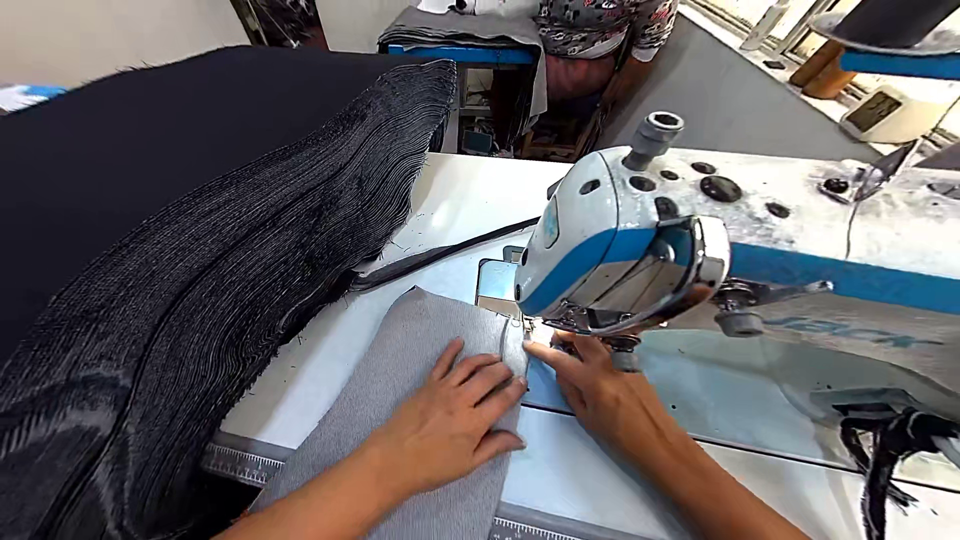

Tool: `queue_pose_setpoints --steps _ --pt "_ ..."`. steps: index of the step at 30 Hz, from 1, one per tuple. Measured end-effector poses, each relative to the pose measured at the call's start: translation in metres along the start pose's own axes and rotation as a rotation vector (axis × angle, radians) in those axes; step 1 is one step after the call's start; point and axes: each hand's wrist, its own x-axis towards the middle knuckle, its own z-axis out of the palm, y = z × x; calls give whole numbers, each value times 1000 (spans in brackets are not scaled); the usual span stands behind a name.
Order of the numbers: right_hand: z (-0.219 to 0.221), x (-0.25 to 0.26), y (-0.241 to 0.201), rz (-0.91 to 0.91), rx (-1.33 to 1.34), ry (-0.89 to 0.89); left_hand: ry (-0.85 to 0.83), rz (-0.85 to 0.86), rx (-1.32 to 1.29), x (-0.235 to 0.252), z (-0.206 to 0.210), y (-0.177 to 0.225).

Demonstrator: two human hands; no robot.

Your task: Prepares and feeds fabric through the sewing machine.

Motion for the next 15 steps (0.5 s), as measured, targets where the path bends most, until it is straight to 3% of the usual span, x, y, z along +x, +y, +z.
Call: queue_pose_setpoints --steps 15 --pt "-2 -5 2 71 -35 -4 62 -41 82 2 10 14"
